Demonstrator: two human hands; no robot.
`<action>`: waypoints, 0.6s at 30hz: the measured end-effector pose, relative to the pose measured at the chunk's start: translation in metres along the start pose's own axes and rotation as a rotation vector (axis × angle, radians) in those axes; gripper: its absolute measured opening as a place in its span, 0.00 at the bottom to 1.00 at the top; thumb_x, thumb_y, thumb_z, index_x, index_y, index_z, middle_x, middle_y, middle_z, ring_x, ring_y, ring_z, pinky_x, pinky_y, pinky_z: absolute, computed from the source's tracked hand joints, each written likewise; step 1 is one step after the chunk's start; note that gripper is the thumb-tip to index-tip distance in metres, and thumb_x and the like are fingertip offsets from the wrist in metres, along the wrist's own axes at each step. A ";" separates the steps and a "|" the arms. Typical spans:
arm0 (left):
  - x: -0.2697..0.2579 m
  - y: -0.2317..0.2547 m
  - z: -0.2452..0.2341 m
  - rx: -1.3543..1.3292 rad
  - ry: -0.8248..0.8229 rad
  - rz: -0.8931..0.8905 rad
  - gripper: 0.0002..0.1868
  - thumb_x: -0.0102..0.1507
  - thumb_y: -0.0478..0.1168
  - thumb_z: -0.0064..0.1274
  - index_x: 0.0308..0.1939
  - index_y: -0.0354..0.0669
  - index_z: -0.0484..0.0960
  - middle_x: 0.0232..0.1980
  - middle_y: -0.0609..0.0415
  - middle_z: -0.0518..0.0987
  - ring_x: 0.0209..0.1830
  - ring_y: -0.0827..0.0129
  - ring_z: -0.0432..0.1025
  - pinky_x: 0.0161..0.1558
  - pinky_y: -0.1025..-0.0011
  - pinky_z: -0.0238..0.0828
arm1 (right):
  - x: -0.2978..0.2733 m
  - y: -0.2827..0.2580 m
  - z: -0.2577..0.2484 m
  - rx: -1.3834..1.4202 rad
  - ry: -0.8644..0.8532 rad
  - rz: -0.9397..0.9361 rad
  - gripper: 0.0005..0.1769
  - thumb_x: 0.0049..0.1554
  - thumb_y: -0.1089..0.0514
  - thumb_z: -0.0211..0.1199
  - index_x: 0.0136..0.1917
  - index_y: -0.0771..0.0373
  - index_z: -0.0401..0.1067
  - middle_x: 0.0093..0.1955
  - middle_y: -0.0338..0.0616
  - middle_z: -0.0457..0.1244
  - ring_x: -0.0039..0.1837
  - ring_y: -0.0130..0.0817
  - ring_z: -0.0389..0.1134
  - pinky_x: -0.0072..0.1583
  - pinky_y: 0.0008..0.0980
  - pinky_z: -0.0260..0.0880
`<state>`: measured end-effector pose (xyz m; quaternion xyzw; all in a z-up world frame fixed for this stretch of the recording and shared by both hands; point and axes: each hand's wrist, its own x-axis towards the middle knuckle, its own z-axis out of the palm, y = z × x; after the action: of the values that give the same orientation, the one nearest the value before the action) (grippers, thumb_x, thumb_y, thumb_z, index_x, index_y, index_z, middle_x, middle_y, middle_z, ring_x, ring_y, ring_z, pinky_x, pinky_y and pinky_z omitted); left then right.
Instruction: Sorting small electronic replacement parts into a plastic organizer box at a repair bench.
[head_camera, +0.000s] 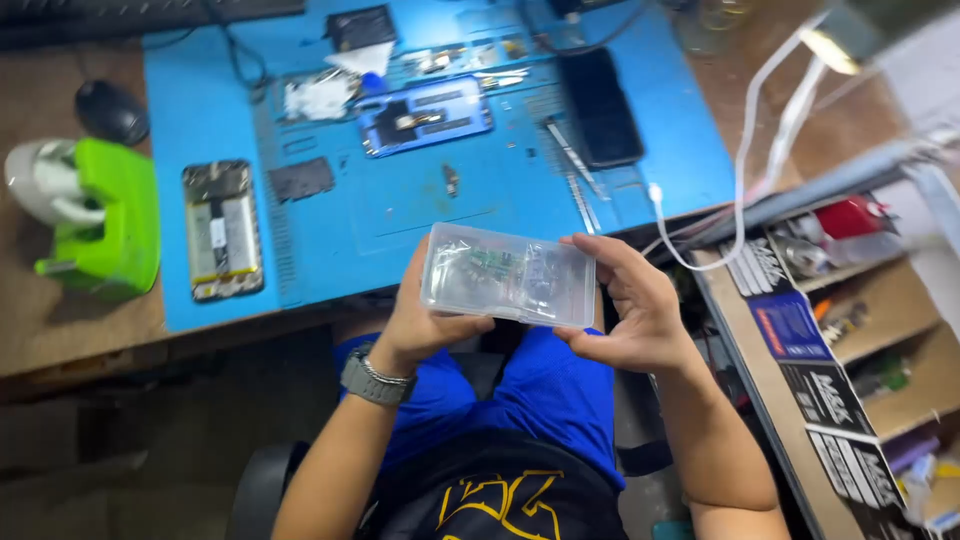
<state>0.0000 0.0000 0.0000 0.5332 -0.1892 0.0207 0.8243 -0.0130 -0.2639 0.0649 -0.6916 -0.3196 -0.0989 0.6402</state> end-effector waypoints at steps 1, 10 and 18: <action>-0.004 0.000 -0.014 0.004 0.026 -0.003 0.47 0.41 0.35 0.81 0.60 0.36 0.71 0.49 0.47 0.78 0.50 0.72 0.71 0.44 0.64 0.79 | 0.005 0.013 0.004 0.015 -0.020 0.009 0.52 0.33 0.75 0.81 0.67 0.91 0.60 0.64 0.75 0.61 0.67 0.63 0.68 0.65 0.50 0.72; 0.009 0.078 -0.097 0.954 -0.044 0.066 0.42 0.46 0.48 0.78 0.59 0.38 0.77 0.54 0.45 0.75 0.58 0.43 0.69 0.61 0.51 0.67 | 0.083 0.075 0.042 -0.222 -0.279 -0.009 0.46 0.38 0.67 0.80 0.69 0.73 0.70 0.65 0.61 0.65 0.69 0.61 0.67 0.68 0.56 0.67; 0.008 0.048 -0.128 1.303 -0.066 -0.031 0.42 0.46 0.62 0.72 0.56 0.42 0.80 0.47 0.54 0.68 0.52 0.57 0.59 0.52 0.60 0.55 | 0.090 0.100 0.054 -0.329 -0.349 0.049 0.44 0.42 0.62 0.79 0.72 0.65 0.71 0.66 0.53 0.67 0.65 0.55 0.67 0.65 0.54 0.66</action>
<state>0.0333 0.1329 -0.0017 0.9267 -0.1555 0.1031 0.3263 0.0991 -0.1816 0.0235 -0.8007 -0.3883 -0.0130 0.4560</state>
